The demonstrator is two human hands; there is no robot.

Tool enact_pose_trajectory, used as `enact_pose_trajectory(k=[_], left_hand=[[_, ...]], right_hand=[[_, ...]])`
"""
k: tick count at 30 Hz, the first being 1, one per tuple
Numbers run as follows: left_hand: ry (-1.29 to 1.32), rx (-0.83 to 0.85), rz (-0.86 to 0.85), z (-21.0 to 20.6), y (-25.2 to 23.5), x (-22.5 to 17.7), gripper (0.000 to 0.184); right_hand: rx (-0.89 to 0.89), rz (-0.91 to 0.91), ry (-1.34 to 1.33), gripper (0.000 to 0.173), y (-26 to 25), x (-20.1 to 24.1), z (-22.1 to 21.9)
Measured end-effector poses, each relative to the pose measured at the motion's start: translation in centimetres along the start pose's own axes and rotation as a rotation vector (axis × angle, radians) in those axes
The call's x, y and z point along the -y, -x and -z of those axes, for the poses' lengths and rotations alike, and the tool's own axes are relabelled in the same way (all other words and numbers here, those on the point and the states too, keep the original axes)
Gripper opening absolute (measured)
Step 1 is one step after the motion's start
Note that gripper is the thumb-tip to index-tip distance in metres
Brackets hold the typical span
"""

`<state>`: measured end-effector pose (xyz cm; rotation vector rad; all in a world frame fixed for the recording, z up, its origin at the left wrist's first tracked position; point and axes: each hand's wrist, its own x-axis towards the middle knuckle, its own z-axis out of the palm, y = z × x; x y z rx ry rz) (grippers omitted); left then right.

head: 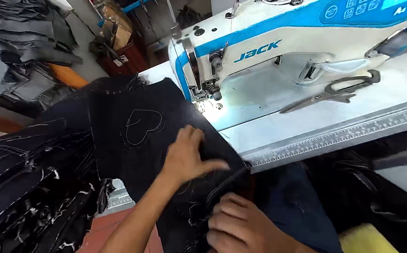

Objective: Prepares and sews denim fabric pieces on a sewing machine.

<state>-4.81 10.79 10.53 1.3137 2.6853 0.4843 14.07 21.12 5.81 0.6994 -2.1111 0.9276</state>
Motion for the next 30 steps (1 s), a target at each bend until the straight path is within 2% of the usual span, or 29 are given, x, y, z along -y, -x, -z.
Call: enact_pose_trajectory(k=[2,4,6,7,8,9,11,12,14,16,18,19,20,21,22,23,24,26,27,28,30], left_hand=[[0.022,-0.086,-0.023,-0.1,-2.1,4.3,0.071],[-0.056,-0.160,-0.111,0.8,-4.2,9.1,0.056],[-0.322,-0.189,-0.163,2.6,-5.5,12.4,0.045],[-0.487,-0.175,-0.129,3.7,-5.8,12.8,0.037],[-0.596,-0.148,-0.059,4.7,-5.8,12.1,0.030],[-0.588,-0.128,0.016,5.2,-5.3,10.6,0.028],[-0.270,-0.094,0.097,5.3,-2.6,7.8,0.032],[-0.092,-0.076,0.087,4.9,-1.1,7.4,0.041],[0.071,-0.066,-0.005,3.6,1.0,9.6,0.053],[0.090,-0.010,-0.024,4.0,2.1,11.1,0.066],[0.060,0.085,0.022,5.3,2.1,9.7,0.080],[0.013,0.093,0.032,5.3,2.1,8.8,0.075],[-0.060,0.056,0.027,4.9,2.0,8.1,0.061],[-0.143,-0.008,0.011,4.5,1.7,7.9,0.041],[-0.208,-0.084,-0.005,4.4,1.4,7.9,0.023],[-0.256,-0.142,-0.002,4.8,1.1,7.7,0.021],[-0.277,-0.176,0.018,5.6,1.0,7.3,0.027],[-0.254,-0.211,0.055,8.4,1.2,5.9,0.030],[-0.249,-0.238,0.046,9.9,1.5,5.4,0.027],[-0.265,-0.269,0.019,11.4,1.9,5.0,0.025],[-0.331,-0.311,-0.040,13.5,2.7,5.1,0.024]], right_hand=[[0.043,0.000,-0.055,0.028,-0.1,0.8,-0.7],[0.053,-0.028,-0.003,0.031,-0.8,0.4,-1.7],[0.041,-0.086,0.080,0.036,-1.6,-1.2,-3.0],[0.055,-0.128,0.109,0.037,-2.1,-2.3,-3.6],[0.106,-0.184,0.135,0.036,-2.7,-3.4,-4.1],[0.198,-0.250,0.169,0.035,-3.2,-4.3,-4.5],[0.399,-0.346,0.253,0.044,-4.5,-5.8,-4.4],[0.470,-0.378,0.245,0.051,-5.3,-6.5,-3.9],[0.608,-0.396,0.166,0.052,-6.4,-8.0,-2.3],[0.717,-0.324,0.146,0.046,-7.3,-10.0,-0.6],[0.781,-0.307,0.203,0.043,-8.5,-11.4,0.8],[0.795,-0.324,0.250,0.040,-9.1,-11.4,1.4],[0.788,-0.349,0.299,0.036,-9.8,-10.8,1.7],[0.719,-0.356,0.337,0.028,-10.4,-9.5,1.8],[0.576,-0.319,0.356,0.016,-10.8,-7.9,1.5],[0.424,-0.259,0.347,0.008,-11.3,-6.0,0.6],[0.274,-0.193,0.311,0.005,-11.8,-4.4,-0.8],[0.067,-0.109,0.249,0.007,-12.8,-3.6,-5.3],[0.069,-0.115,0.249,0.008,-13.0,-4.5,-7.5],[0.179,-0.176,0.240,0.016,-13.1,-5.5,-9.0],[0.510,-0.324,0.182,0.028,-14.2,-6.3,-9.6]])
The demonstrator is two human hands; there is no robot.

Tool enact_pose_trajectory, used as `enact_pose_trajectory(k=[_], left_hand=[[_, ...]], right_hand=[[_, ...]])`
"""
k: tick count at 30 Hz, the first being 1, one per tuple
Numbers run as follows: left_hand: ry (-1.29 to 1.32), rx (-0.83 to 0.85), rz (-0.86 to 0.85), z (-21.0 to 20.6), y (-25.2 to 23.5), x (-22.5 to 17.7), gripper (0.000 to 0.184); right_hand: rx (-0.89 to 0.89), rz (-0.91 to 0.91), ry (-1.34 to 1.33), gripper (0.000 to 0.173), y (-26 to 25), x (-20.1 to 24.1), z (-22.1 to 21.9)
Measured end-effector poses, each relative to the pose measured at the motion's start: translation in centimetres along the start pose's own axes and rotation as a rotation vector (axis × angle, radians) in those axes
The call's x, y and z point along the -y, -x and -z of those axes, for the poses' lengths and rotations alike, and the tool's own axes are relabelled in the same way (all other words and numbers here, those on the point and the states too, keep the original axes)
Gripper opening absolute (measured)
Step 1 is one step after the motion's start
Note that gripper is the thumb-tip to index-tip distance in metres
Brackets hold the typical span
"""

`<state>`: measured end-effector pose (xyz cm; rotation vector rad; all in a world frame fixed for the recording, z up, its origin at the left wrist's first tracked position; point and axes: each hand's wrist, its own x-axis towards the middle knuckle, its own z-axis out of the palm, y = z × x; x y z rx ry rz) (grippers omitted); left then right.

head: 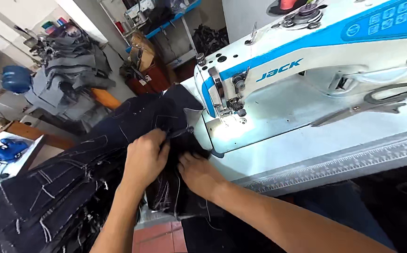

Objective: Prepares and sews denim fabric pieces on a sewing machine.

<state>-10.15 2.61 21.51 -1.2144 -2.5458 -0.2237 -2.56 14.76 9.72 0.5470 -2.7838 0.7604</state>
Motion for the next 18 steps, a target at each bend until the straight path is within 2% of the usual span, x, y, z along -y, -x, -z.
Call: enact_pose_trajectory(k=[1,3,4,5,6,7,8,11,12,14,16,18], left_hand=[[-0.005,0.011,-0.025,0.6,0.1,0.4,0.025],[0.019,0.073,-0.046,0.9,0.7,0.7,0.026],[-0.011,0.101,-0.067,0.8,1.0,0.5,0.026],[-0.065,0.109,-0.098,0.5,1.1,0.3,0.023],[-0.111,0.112,-0.115,0.2,1.0,0.2,0.022],[-0.126,0.102,-0.115,-0.1,0.9,0.2,0.021],[-0.132,0.073,-0.116,-0.2,1.0,0.3,0.021],[-0.112,-0.012,-0.110,-0.7,1.8,-0.5,0.023],[-0.065,-0.016,-0.097,-1.5,2.4,-1.4,0.023],[0.050,-0.032,-0.093,-5.1,3.9,-3.8,0.023],[0.138,0.005,-0.132,-9.9,5.7,-6.2,0.024],[0.243,0.013,-0.141,-12.3,5.9,-6.8,0.027]], right_hand=[[0.044,0.034,0.005,0.025,-0.4,0.3,0.6],[-0.018,0.165,-0.038,0.022,-1.1,0.3,0.5],[0.054,0.174,-0.081,0.027,-1.5,0.0,-0.1],[0.203,0.148,-0.114,0.036,-2.1,-0.4,-0.3],[0.319,0.123,-0.098,0.041,-2.6,-0.8,0.1],[0.361,0.112,-0.060,0.040,-2.6,-0.8,0.7],[0.323,0.115,-0.039,0.038,-2.0,-0.8,1.3],[-0.054,0.147,0.027,0.031,3.9,-2.2,2.3],[-0.109,0.126,0.063,0.029,6.4,-3.2,3.0],[-0.230,0.080,0.185,0.027,10.9,-6.5,3.7],[-0.285,0.028,0.231,0.037,14.2,-9.3,3.8],[-0.329,0.004,0.239,0.042,15.7,-10.6,3.9]])
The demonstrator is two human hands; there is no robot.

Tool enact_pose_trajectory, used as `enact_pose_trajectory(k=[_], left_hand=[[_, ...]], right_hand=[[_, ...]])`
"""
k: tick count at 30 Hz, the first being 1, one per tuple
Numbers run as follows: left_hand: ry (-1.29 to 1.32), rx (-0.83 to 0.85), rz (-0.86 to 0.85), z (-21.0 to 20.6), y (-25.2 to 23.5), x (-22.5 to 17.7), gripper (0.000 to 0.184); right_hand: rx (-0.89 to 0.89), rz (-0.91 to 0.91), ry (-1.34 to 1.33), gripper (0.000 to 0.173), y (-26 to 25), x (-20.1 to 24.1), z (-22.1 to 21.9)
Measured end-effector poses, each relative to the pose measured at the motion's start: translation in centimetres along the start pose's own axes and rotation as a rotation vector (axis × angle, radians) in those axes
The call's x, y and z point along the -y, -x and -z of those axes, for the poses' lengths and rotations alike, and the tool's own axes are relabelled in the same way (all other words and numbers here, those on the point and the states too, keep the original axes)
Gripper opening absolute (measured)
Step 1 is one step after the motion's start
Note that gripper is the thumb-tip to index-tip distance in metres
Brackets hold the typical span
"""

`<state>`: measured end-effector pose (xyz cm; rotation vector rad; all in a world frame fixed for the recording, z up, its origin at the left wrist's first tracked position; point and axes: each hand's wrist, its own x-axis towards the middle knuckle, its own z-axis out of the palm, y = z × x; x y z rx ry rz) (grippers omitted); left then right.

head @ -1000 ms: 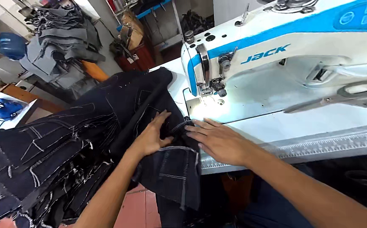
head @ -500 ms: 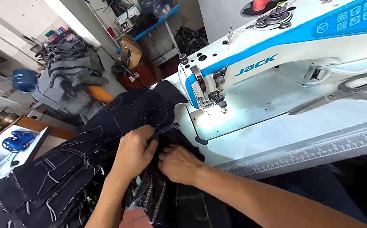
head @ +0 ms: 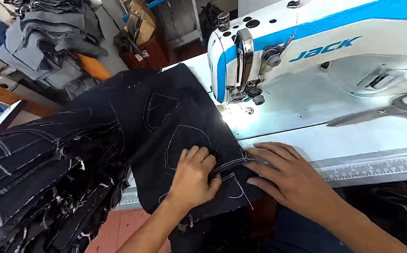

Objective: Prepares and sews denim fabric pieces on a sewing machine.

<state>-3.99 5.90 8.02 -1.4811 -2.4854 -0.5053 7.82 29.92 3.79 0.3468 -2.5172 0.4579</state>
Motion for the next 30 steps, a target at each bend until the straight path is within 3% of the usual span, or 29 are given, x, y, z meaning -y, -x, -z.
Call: enact_pose_trajectory(k=[2,5,9,11,15,17,19,22,24,26,28,30], left_hand=[[0.228,0.002,0.032,0.8,-1.0,0.4,0.025],[0.371,-0.197,-0.039,0.2,-1.8,0.2,0.013],[0.338,-0.120,-0.136,-1.2,-1.2,1.2,0.020],[0.282,-0.130,-0.129,-0.4,-1.0,1.1,0.008],[0.111,-0.428,-0.165,1.0,-0.9,-2.1,0.007],[0.026,-0.424,-0.176,-0.5,0.0,-2.5,0.007],[0.139,-0.326,-0.110,-2.2,0.5,-2.2,0.013],[0.562,-0.436,0.199,-1.8,0.2,-1.6,0.009],[0.739,-0.535,0.272,-1.6,0.1,-1.3,0.002],[0.746,-0.528,0.199,-1.6,0.6,-1.2,0.003],[0.591,-0.389,0.026,-1.4,1.2,-1.0,0.008],[0.312,-0.220,-0.136,-1.2,1.2,-1.4,0.011]], right_hand=[[-0.041,-0.039,0.012,0.039,0.4,0.0,-0.1],[-0.059,-0.053,0.023,0.039,0.4,0.3,-0.2],[-0.123,-0.029,0.030,0.038,1.0,0.1,-0.4],[-0.150,-0.002,0.022,0.035,1.4,0.2,-0.6],[-0.213,0.046,0.007,0.032,1.5,0.1,-0.6],[-0.218,0.022,-0.025,0.033,1.8,0.3,-0.6],[-0.201,-0.029,-0.114,0.032,1.4,0.2,-0.3],[-0.096,-0.037,-0.234,0.033,-0.7,-0.3,0.6],[-0.016,0.006,-0.190,0.047,-3.1,-0.9,0.9],[0.095,0.001,-0.125,0.081,-5.1,-1.8,0.4],[0.229,-0.034,-0.060,0.111,-6.3,-2.6,0.1],[0.290,-0.013,-0.021,0.119,-6.7,-3.0,0.1]])
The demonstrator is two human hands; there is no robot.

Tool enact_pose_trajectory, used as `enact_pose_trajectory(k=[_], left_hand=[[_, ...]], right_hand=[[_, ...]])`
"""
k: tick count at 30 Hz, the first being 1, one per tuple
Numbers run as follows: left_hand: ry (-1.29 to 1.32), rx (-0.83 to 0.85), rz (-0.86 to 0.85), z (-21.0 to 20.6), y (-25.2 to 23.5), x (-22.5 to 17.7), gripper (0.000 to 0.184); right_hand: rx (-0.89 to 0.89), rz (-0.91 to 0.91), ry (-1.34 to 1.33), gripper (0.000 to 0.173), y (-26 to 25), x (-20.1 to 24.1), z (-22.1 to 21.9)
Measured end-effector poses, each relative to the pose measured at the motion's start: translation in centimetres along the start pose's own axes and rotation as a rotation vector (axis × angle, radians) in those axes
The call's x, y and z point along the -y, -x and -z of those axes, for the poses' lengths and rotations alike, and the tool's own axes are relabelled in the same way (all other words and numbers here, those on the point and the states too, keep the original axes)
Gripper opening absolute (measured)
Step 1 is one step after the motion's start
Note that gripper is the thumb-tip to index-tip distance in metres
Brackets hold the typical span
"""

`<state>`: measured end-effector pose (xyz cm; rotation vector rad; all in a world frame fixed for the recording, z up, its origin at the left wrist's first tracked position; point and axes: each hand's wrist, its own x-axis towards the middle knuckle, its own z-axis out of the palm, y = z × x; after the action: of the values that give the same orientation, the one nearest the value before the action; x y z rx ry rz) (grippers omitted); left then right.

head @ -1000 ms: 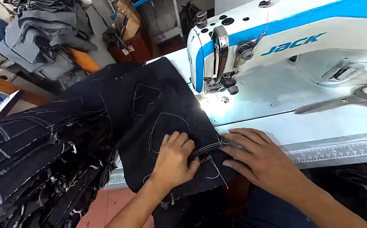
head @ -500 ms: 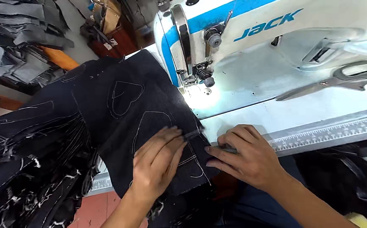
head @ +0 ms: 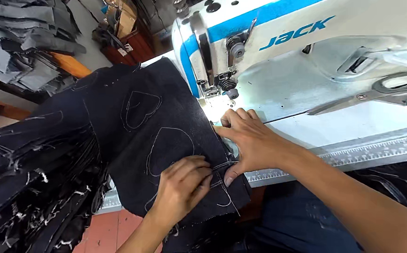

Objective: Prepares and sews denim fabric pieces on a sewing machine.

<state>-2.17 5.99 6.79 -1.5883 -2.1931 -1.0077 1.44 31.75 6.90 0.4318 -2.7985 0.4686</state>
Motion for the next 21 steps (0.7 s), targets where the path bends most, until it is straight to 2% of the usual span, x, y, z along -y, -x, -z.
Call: enact_pose_trajectory(k=[2,4,6,8,11,16,21], left_hand=[[-0.167,0.087,-0.078,-0.2,-0.4,-0.7,0.014],[-0.195,0.117,-0.094,-0.3,-0.9,-0.7,0.017],[-0.197,0.125,-0.096,-0.2,-1.2,-0.7,0.018],[-0.215,0.091,-0.100,-0.3,-1.3,-0.8,0.018],[-0.227,0.064,-0.126,-0.8,-1.9,-0.9,0.018],[-0.113,0.097,-0.139,-1.6,-2.1,0.3,0.018],[-0.155,0.125,-0.112,-1.3,-2.0,-0.1,0.019]], right_hand=[[0.028,0.018,-0.016,0.121,0.6,-0.2,0.6],[-0.020,-0.023,-0.069,0.110,2.4,0.0,1.5],[-0.185,-0.076,-0.093,0.094,5.0,0.4,1.3],[-0.342,-0.081,-0.056,0.070,7.4,0.9,0.1],[-0.409,0.017,-0.042,0.037,8.8,1.1,-1.1],[-0.386,0.062,-0.038,0.032,8.8,0.7,-1.3],[-0.399,0.053,-0.021,0.033,8.8,0.9,-1.5]])
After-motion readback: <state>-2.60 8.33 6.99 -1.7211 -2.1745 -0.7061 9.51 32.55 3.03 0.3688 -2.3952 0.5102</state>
